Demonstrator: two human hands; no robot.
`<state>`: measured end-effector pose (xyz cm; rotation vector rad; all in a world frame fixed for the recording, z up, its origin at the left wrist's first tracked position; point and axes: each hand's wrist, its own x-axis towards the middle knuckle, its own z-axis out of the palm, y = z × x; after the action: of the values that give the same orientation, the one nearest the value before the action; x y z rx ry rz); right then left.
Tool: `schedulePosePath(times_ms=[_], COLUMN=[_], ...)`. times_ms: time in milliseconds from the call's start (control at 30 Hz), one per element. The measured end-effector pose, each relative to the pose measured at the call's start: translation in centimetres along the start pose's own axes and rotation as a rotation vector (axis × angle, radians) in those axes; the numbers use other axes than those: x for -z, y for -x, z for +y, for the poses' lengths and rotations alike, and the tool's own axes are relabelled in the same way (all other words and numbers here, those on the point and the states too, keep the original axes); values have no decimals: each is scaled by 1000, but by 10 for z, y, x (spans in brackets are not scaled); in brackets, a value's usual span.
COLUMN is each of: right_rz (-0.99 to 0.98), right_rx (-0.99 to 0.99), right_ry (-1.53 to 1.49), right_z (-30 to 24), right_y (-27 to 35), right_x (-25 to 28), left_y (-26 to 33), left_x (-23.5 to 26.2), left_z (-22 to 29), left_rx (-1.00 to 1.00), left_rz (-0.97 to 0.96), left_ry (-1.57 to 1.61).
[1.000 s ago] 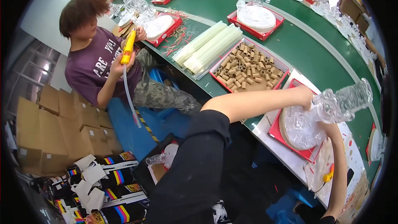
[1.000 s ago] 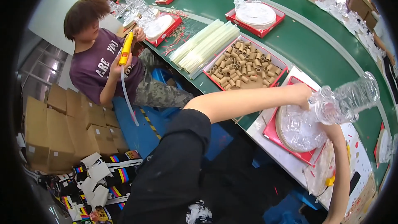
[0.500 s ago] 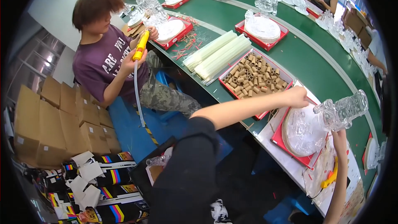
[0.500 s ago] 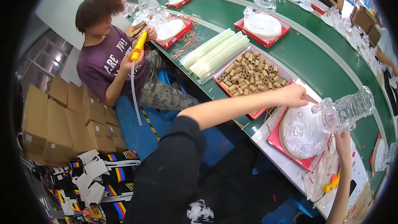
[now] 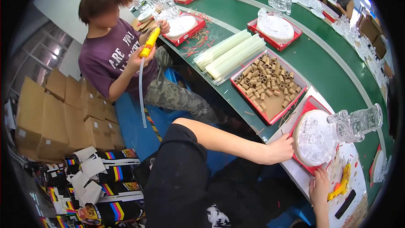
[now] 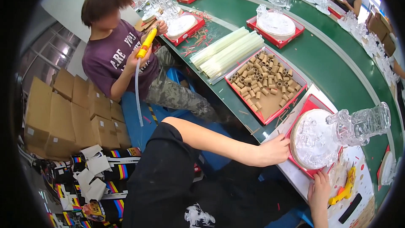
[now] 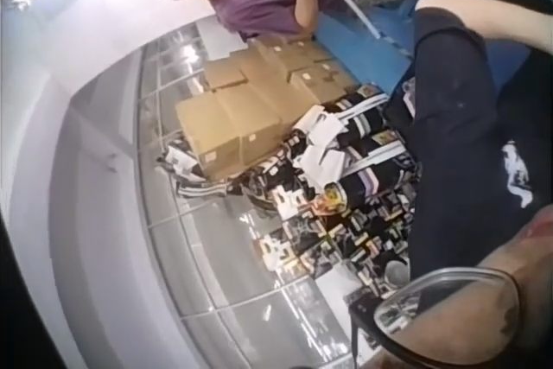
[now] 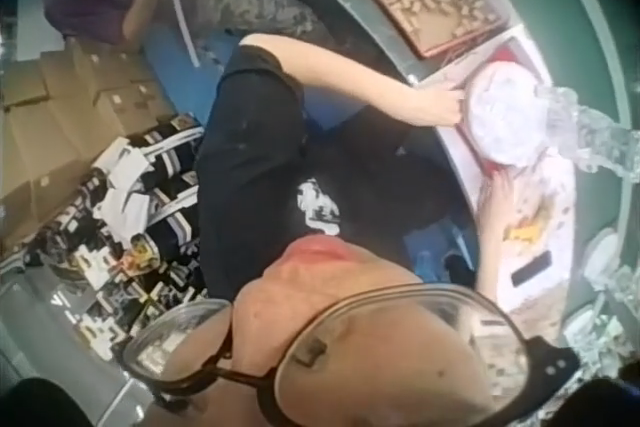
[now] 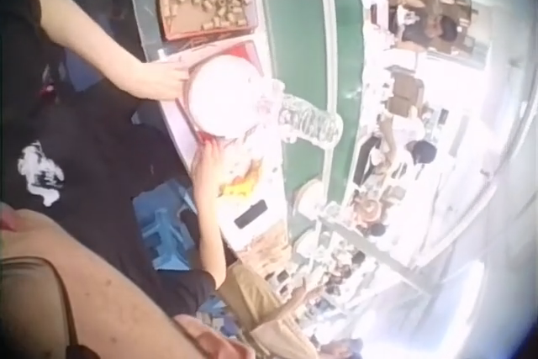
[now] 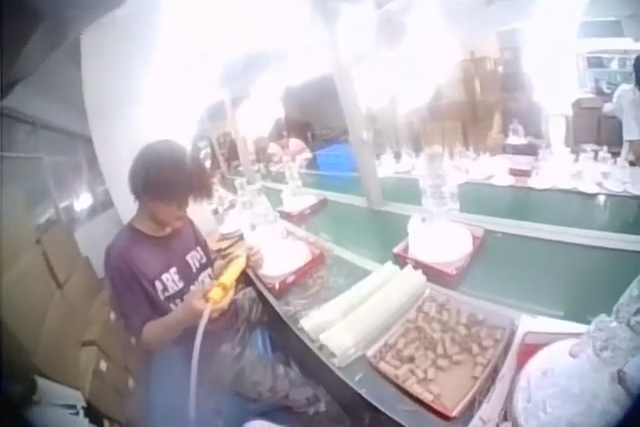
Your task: Assembling decorative crystal light fixtures using a hot glue gun on a factory line.
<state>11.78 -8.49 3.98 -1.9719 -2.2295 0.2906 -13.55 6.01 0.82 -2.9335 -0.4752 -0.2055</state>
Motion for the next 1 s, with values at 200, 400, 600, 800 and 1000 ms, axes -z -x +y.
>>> schedulePosePath(times_ms=[200, 400, 600, 800, 1000], right_rz=[-16, 259, 662, 461, 586], right_rx=[80, -317, 61, 86, 167], right_ry=[21, -411, -516, -494, -390], right_z=[0, 49, 50, 7, -53], right_y=[-15, -17, -98, -129, -34], right_x=[3, 68, 135, 127, 171], left_y=[-21, 5, -3, 6, 60], left_x=[18, -19, -14, -25, -6], left_z=[1, 3, 19, 24, 11], left_rx=[-21, 11, 74, 92, 769], left_rz=[-261, 85, 140, 191, 605], left_ry=[154, 139, 116, 172, 2376])
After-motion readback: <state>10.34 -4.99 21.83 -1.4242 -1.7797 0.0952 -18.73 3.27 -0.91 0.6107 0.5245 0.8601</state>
